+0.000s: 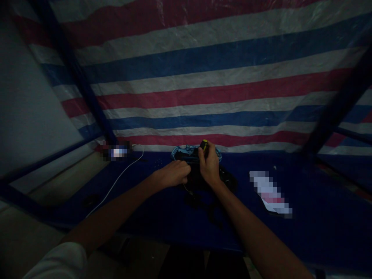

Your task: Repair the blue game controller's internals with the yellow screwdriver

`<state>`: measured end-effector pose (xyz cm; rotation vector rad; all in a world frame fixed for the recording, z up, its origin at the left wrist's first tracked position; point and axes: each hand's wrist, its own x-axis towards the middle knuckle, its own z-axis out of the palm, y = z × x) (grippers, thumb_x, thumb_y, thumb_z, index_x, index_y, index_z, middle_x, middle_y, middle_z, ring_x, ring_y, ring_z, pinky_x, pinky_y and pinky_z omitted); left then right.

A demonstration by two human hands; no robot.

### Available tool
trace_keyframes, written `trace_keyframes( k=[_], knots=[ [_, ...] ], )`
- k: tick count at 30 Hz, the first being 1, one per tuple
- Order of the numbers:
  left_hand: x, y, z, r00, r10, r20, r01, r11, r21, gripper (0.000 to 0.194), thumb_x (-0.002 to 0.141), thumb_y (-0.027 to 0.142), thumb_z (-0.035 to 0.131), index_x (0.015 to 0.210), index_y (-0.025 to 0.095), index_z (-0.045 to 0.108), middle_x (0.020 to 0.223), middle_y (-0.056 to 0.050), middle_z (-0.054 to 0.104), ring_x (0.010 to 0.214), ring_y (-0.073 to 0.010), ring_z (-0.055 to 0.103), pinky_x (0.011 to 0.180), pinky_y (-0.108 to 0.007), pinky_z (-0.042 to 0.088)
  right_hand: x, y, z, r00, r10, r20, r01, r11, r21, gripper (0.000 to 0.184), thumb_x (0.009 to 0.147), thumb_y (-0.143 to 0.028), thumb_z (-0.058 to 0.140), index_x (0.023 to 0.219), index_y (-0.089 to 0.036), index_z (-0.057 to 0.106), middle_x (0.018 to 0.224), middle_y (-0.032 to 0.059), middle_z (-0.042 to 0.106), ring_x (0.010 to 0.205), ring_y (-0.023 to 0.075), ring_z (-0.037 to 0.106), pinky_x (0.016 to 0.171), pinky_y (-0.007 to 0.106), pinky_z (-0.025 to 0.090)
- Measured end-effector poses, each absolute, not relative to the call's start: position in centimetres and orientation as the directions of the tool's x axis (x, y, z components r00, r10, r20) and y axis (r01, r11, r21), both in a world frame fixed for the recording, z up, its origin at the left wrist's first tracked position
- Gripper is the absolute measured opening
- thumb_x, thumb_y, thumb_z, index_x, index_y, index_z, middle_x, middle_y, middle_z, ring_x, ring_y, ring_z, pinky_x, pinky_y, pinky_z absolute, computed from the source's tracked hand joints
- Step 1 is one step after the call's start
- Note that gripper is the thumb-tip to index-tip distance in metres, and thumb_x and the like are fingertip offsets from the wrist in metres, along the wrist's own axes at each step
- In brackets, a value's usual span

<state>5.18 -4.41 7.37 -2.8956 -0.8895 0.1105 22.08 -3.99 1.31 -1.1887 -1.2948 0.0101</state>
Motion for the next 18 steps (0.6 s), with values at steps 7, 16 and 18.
trace_keyframes(
  k=[7, 16, 18],
  knots=[
    [4.5, -4.0, 6.6, 0.859, 0.511, -0.039, 0.505, -0.857, -0.099, 0.011, 0.092, 0.007, 0.061, 0.099, 0.008, 0.070, 0.103, -0.015, 0.073, 0.098, -0.0255, 0.073, 0.082, -0.031, 0.057, 21.9, -4.3, 1.6, 0.377, 0.633, 0.676, 0.540, 0.443, -0.716, 0.041, 0.097, -0.049, 0.052, 0.127, -0.020, 0.053, 0.101, 0.0089, 0.071, 0.086, 0.0248, 0.067, 0.078, 0.041, 0.051],
    [4.2, -5.0, 6.2, 0.854, 0.521, 0.010, 0.511, -0.834, -0.207, 0.025, 0.096, 0.000, 0.047, 0.111, 0.006, 0.065, 0.115, -0.019, 0.069, 0.108, -0.0275, 0.068, 0.085, -0.036, 0.059, 21.7, -4.4, 1.7, 0.365, 0.626, 0.689, 0.551, 0.451, -0.702, 0.040, 0.098, -0.048, 0.048, 0.127, -0.020, 0.052, 0.100, 0.0099, 0.070, 0.083, 0.0238, 0.066, 0.076, 0.039, 0.049],
    [4.0, -4.7, 6.1, 0.861, 0.509, 0.001, 0.500, -0.845, -0.190, 0.021, 0.097, 0.003, 0.049, 0.112, 0.006, 0.065, 0.116, -0.019, 0.069, 0.108, -0.0270, 0.068, 0.087, -0.036, 0.058, 21.8, -4.3, 1.7, 0.364, 0.626, 0.689, 0.546, 0.456, -0.703, 0.040, 0.098, -0.048, 0.048, 0.127, -0.020, 0.051, 0.101, 0.0104, 0.071, 0.084, 0.0241, 0.067, 0.077, 0.039, 0.050]
  ],
)
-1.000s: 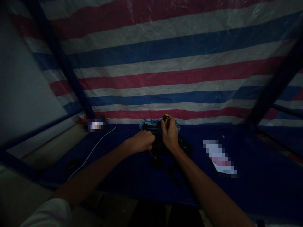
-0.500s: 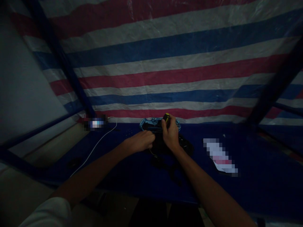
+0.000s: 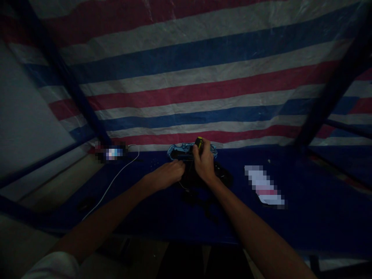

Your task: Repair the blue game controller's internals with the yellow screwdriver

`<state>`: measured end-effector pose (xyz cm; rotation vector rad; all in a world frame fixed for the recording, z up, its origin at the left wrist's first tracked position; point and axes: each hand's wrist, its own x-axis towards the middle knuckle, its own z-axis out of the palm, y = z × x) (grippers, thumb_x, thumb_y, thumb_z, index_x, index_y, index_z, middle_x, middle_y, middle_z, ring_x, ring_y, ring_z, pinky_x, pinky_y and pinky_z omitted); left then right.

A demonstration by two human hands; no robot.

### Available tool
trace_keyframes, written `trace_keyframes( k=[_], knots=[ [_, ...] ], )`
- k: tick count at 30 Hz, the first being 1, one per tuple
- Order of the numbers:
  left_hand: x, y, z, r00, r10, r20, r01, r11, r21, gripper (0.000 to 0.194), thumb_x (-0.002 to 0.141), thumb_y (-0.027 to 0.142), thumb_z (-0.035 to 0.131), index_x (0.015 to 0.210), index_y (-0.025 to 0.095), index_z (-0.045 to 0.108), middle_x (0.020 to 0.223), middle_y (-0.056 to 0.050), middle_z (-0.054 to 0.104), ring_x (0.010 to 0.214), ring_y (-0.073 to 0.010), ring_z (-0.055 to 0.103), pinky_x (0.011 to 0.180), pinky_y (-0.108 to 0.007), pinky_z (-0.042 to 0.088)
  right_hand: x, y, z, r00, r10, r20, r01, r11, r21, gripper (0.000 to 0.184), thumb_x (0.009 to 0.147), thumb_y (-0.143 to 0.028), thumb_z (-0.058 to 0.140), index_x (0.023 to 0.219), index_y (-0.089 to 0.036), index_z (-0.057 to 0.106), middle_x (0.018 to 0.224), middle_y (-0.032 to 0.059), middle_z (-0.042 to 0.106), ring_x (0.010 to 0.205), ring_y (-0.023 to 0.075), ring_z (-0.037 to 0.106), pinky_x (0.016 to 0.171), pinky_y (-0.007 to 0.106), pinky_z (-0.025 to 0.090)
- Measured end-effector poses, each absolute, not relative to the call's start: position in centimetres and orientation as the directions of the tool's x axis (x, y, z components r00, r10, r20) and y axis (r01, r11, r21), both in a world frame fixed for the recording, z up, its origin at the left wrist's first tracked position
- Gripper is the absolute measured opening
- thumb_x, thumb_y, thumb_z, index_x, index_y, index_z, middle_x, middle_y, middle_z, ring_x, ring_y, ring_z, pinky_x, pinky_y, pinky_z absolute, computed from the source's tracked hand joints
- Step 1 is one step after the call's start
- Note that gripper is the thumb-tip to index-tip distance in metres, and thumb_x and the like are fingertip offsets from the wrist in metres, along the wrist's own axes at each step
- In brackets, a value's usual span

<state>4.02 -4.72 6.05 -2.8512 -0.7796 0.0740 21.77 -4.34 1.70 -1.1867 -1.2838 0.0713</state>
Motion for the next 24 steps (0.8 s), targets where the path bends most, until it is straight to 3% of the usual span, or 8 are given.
trace_keyframes(
  k=[7, 14, 20, 24],
  knots=[
    [3.6, -3.5, 6.0, 0.889, 0.456, -0.027, 0.447, -0.881, -0.151, 0.014, 0.097, 0.015, 0.060, 0.107, 0.008, 0.065, 0.112, -0.016, 0.070, 0.106, -0.0247, 0.068, 0.090, -0.033, 0.057, 21.7, -4.5, 1.7, 0.365, 0.613, 0.701, 0.562, 0.455, -0.691, 0.040, 0.098, -0.049, 0.050, 0.127, -0.021, 0.052, 0.103, 0.0096, 0.070, 0.085, 0.0241, 0.067, 0.077, 0.039, 0.050],
    [4.7, -5.1, 7.1, 0.863, 0.504, -0.024, 0.484, -0.840, -0.246, 0.018, 0.097, 0.007, 0.052, 0.106, 0.006, 0.068, 0.110, -0.019, 0.071, 0.104, -0.0266, 0.070, 0.082, -0.033, 0.058, 21.7, -4.5, 1.7, 0.365, 0.626, 0.690, 0.558, 0.446, -0.700, 0.039, 0.098, -0.048, 0.049, 0.126, -0.021, 0.051, 0.101, 0.0082, 0.069, 0.084, 0.0238, 0.066, 0.076, 0.039, 0.050],
    [3.8, -3.8, 6.1, 0.889, 0.457, -0.011, 0.453, -0.883, -0.120, 0.015, 0.096, 0.016, 0.062, 0.107, 0.007, 0.066, 0.111, -0.017, 0.071, 0.106, -0.0250, 0.069, 0.089, -0.032, 0.056, 21.7, -4.4, 1.6, 0.359, 0.637, 0.682, 0.568, 0.431, -0.701, 0.042, 0.098, -0.050, 0.047, 0.127, -0.019, 0.051, 0.106, 0.0109, 0.068, 0.088, 0.0252, 0.067, 0.079, 0.041, 0.051],
    [3.5, -3.4, 5.9, 0.890, 0.455, 0.019, 0.455, -0.887, -0.081, 0.013, 0.098, 0.016, 0.059, 0.104, 0.007, 0.066, 0.109, -0.017, 0.071, 0.105, -0.0250, 0.068, 0.091, -0.033, 0.054, 21.8, -4.3, 1.5, 0.360, 0.620, 0.697, 0.572, 0.444, -0.690, 0.040, 0.098, -0.050, 0.048, 0.126, -0.020, 0.051, 0.103, 0.0092, 0.069, 0.085, 0.0241, 0.066, 0.078, 0.040, 0.050]
  ],
)
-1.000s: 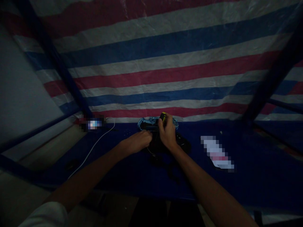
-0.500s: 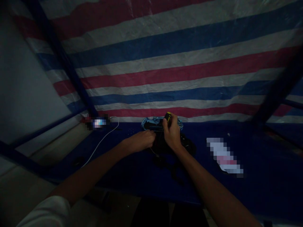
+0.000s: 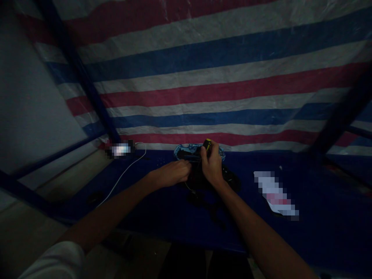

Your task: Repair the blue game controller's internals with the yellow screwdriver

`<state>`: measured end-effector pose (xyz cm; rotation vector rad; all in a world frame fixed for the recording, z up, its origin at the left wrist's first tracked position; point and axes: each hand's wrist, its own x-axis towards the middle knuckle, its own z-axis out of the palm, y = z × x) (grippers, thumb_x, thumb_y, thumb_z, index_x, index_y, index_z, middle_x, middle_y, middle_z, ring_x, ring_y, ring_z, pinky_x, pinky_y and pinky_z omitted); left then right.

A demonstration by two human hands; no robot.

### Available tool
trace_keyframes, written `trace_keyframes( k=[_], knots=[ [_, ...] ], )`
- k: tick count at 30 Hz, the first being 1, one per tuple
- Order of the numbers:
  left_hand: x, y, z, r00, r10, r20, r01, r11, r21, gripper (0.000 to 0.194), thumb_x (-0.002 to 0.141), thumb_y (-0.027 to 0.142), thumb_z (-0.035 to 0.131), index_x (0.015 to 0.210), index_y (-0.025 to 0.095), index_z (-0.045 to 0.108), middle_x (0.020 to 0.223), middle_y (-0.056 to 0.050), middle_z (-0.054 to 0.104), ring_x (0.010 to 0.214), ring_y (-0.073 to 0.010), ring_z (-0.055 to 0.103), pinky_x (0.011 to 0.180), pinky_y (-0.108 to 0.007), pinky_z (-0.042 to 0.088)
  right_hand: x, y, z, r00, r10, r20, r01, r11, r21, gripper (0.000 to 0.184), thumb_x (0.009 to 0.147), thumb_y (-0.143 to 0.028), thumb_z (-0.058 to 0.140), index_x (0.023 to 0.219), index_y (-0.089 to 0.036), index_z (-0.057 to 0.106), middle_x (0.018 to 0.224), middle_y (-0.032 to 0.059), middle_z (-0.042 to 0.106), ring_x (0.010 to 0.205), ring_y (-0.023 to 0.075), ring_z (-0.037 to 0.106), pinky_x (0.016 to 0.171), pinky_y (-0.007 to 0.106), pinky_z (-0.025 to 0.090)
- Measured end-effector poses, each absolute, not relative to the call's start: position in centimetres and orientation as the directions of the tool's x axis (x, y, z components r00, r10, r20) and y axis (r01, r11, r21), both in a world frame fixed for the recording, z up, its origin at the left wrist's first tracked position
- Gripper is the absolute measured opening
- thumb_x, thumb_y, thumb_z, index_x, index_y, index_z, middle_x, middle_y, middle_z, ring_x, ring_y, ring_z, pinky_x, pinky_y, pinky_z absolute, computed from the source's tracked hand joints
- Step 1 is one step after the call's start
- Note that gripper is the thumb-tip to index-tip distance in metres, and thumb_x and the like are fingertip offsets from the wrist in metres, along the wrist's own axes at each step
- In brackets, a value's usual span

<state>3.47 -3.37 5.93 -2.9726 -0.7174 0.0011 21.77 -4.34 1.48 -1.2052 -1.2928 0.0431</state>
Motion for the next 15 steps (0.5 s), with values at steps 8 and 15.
trace_keyframes(
  k=[8, 15],
  knots=[
    [-0.5, -0.8, 8.2, 0.794, 0.594, 0.129, 0.527, -0.778, 0.341, 0.007, 0.093, 0.018, 0.062, 0.096, 0.014, 0.066, 0.088, -0.004, 0.071, 0.081, -0.0165, 0.067, 0.074, -0.026, 0.048, 21.9, -4.3, 1.3, 0.372, 0.637, 0.675, 0.554, 0.431, -0.712, 0.042, 0.099, -0.051, 0.049, 0.128, -0.021, 0.051, 0.103, 0.0103, 0.071, 0.086, 0.0255, 0.068, 0.078, 0.041, 0.051],
    [-4.6, 2.8, 7.2, 0.581, 0.804, 0.127, 0.612, -0.535, 0.583, 0.008, 0.076, 0.015, 0.066, 0.084, 0.014, 0.066, 0.077, 0.000, 0.069, 0.071, -0.0139, 0.063, 0.064, -0.023, 0.045, 21.9, -4.4, 1.5, 0.366, 0.635, 0.680, 0.551, 0.441, -0.708, 0.042, 0.098, -0.050, 0.051, 0.128, -0.021, 0.053, 0.101, 0.0097, 0.072, 0.085, 0.0250, 0.068, 0.076, 0.041, 0.050]
  ],
)
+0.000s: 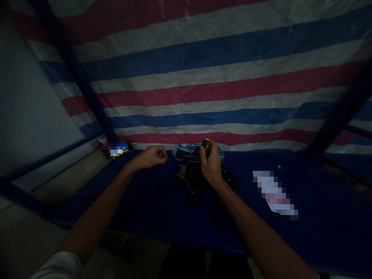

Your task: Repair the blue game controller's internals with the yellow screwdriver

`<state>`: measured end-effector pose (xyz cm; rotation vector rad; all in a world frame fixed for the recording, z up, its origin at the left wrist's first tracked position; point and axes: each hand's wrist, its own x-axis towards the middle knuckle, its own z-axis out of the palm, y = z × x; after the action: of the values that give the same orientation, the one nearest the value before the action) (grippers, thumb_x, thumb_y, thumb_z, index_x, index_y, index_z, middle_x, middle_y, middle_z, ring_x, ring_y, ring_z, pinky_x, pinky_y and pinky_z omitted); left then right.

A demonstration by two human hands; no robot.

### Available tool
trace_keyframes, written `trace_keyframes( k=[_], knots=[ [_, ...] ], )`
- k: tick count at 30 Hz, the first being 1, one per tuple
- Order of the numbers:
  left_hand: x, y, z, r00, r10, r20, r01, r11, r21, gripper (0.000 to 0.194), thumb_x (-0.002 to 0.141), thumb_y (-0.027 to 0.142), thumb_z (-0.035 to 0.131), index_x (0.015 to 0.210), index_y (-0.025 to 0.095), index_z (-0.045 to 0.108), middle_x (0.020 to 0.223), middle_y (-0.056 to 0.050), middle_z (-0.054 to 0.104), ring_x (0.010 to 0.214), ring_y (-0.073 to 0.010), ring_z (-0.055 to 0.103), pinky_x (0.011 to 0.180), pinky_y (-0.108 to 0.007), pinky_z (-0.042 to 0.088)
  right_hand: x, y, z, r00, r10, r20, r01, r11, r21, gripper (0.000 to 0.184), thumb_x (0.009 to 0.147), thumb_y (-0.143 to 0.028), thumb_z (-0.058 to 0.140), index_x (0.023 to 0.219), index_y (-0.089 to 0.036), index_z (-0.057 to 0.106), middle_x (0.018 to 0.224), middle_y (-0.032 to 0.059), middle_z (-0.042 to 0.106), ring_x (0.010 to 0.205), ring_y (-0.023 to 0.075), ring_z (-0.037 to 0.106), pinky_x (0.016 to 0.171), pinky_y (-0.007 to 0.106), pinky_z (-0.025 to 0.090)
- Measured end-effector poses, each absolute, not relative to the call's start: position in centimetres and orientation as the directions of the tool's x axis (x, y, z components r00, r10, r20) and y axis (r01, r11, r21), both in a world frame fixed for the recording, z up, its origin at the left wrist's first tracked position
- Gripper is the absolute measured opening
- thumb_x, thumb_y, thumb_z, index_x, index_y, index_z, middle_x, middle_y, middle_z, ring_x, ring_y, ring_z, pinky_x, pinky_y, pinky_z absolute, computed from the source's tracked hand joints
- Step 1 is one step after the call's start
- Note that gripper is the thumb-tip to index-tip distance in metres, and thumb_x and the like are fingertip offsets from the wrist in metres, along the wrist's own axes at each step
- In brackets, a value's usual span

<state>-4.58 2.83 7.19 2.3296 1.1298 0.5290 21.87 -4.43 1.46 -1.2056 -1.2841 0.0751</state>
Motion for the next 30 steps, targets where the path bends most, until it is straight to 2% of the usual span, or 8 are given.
trace_keyframes(
  k=[4, 8, 10, 13, 17, 23, 30],
  knots=[
    [-5.8, 3.4, 6.1, 0.587, 0.803, 0.101, 0.607, -0.519, 0.602, 0.010, 0.074, 0.015, 0.067, 0.084, 0.014, 0.066, 0.077, 0.000, 0.070, 0.070, -0.0127, 0.064, 0.063, -0.021, 0.045, 21.9, -4.5, 1.6, 0.375, 0.640, 0.671, 0.558, 0.422, -0.715, 0.040, 0.098, -0.049, 0.051, 0.127, -0.021, 0.053, 0.103, 0.0105, 0.071, 0.086, 0.0248, 0.067, 0.079, 0.042, 0.050],
    [-7.0, 3.4, 5.2, 0.623, 0.780, 0.058, 0.594, -0.520, 0.613, 0.026, 0.080, 0.016, 0.065, 0.105, 0.013, 0.071, 0.089, -0.004, 0.076, 0.081, -0.0153, 0.070, 0.075, -0.024, 0.052, 21.9, -4.6, 1.7, 0.370, 0.642, 0.671, 0.549, 0.431, -0.716, 0.039, 0.098, -0.049, 0.050, 0.126, -0.022, 0.053, 0.105, 0.0101, 0.071, 0.088, 0.0248, 0.067, 0.081, 0.043, 0.052],
    [-7.5, 3.2, 5.0, 0.636, 0.771, 0.032, 0.615, -0.532, 0.582, 0.027, 0.085, 0.017, 0.063, 0.110, 0.014, 0.072, 0.097, -0.006, 0.077, 0.088, -0.0167, 0.072, 0.080, -0.026, 0.054, 21.9, -4.6, 1.7, 0.371, 0.630, 0.682, 0.555, 0.438, -0.707, 0.038, 0.098, -0.049, 0.051, 0.126, -0.023, 0.053, 0.106, 0.0099, 0.071, 0.089, 0.0245, 0.067, 0.081, 0.043, 0.052],
    [-8.1, 2.9, 4.8, 0.659, 0.751, 0.046, 0.634, -0.587, 0.503, 0.019, 0.089, 0.018, 0.062, 0.103, 0.016, 0.075, 0.103, -0.007, 0.078, 0.094, -0.0183, 0.073, 0.086, -0.026, 0.053, 22.0, -4.5, 1.5, 0.382, 0.621, 0.685, 0.566, 0.429, -0.704, 0.039, 0.098, -0.051, 0.051, 0.126, -0.023, 0.053, 0.105, 0.0093, 0.070, 0.088, 0.0242, 0.066, 0.080, 0.042, 0.051],
    [-8.6, 2.8, 4.7, 0.688, 0.722, 0.065, 0.632, -0.642, 0.435, 0.014, 0.091, 0.019, 0.064, 0.097, 0.017, 0.077, 0.100, -0.006, 0.079, 0.093, -0.0176, 0.073, 0.085, -0.024, 0.050, 22.1, -4.4, 1.5, 0.389, 0.616, 0.685, 0.556, 0.435, -0.708, 0.039, 0.098, -0.052, 0.052, 0.125, -0.024, 0.053, 0.101, 0.0079, 0.070, 0.089, 0.0245, 0.067, 0.078, 0.042, 0.051],
    [-8.8, 2.9, 4.8, 0.684, 0.729, 0.025, 0.651, -0.626, 0.428, 0.015, 0.088, 0.015, 0.064, 0.096, 0.016, 0.077, 0.095, -0.006, 0.079, 0.088, -0.0166, 0.073, 0.079, -0.023, 0.048, 22.0, -4.6, 1.7, 0.391, 0.629, 0.672, 0.540, 0.435, -0.721, 0.039, 0.098, -0.050, 0.052, 0.125, -0.022, 0.053, 0.100, 0.0089, 0.070, 0.088, 0.0244, 0.067, 0.078, 0.042, 0.051],
    [-8.9, 2.9, 4.6, 0.697, 0.717, -0.022, 0.667, -0.637, 0.387, 0.015, 0.086, 0.016, 0.067, 0.095, 0.018, 0.079, 0.098, -0.005, 0.079, 0.089, -0.0164, 0.072, 0.078, -0.022, 0.047, 21.9, -4.9, 2.0, 0.399, 0.632, 0.664, 0.541, 0.423, -0.727, 0.039, 0.098, -0.050, 0.051, 0.126, -0.023, 0.052, 0.102, 0.0094, 0.071, 0.090, 0.0248, 0.068, 0.079, 0.043, 0.051]
  ],
)
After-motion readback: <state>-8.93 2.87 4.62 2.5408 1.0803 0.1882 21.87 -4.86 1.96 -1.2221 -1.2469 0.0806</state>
